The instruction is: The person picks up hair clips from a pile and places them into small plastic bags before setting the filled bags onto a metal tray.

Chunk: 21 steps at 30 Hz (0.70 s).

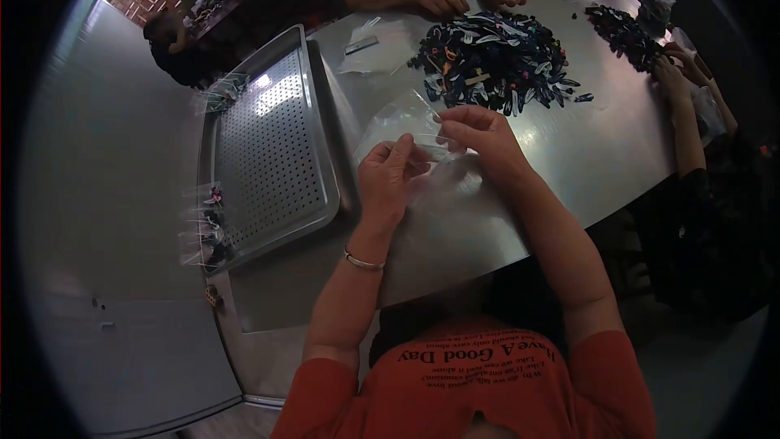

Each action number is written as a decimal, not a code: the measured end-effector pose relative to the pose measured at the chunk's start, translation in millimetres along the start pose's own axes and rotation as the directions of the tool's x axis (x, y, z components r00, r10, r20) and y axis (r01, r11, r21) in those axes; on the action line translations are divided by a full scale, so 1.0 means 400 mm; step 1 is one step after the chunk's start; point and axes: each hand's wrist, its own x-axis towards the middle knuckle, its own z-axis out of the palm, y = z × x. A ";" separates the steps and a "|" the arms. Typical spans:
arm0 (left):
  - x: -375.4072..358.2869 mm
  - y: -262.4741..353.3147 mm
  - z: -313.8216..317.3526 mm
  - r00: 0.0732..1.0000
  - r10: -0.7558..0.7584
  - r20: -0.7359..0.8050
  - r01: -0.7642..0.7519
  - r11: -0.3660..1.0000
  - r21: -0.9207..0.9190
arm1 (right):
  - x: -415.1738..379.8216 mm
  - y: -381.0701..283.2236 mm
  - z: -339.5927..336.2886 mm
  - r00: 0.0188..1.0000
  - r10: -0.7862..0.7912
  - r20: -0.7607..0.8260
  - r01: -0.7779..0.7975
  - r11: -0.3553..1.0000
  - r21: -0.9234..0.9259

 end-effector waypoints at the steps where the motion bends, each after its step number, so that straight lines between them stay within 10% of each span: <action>1: -0.001 0.003 -0.002 1.000 0.007 -0.012 -0.007 1.000 0.027 | -0.003 0.001 0.002 1.000 0.000 0.003 0.000 1.000 -0.002; 10: 0.007 0.003 -0.013 0.996 0.084 0.020 -0.083 0.995 -0.055 | 0.001 -0.002 -0.005 0.998 -0.041 -0.049 0.042 0.999 0.007; 15: 0.015 0.008 -0.017 0.991 0.127 -0.033 -0.131 0.970 -0.206 | -0.005 -0.010 0.004 0.974 0.225 0.035 -0.219 0.968 -0.125; 21: 0.022 -0.015 -0.018 0.984 0.178 0.002 -0.172 0.954 -0.246 | -0.015 0.009 0.024 0.996 0.084 0.038 -0.084 0.996 0.005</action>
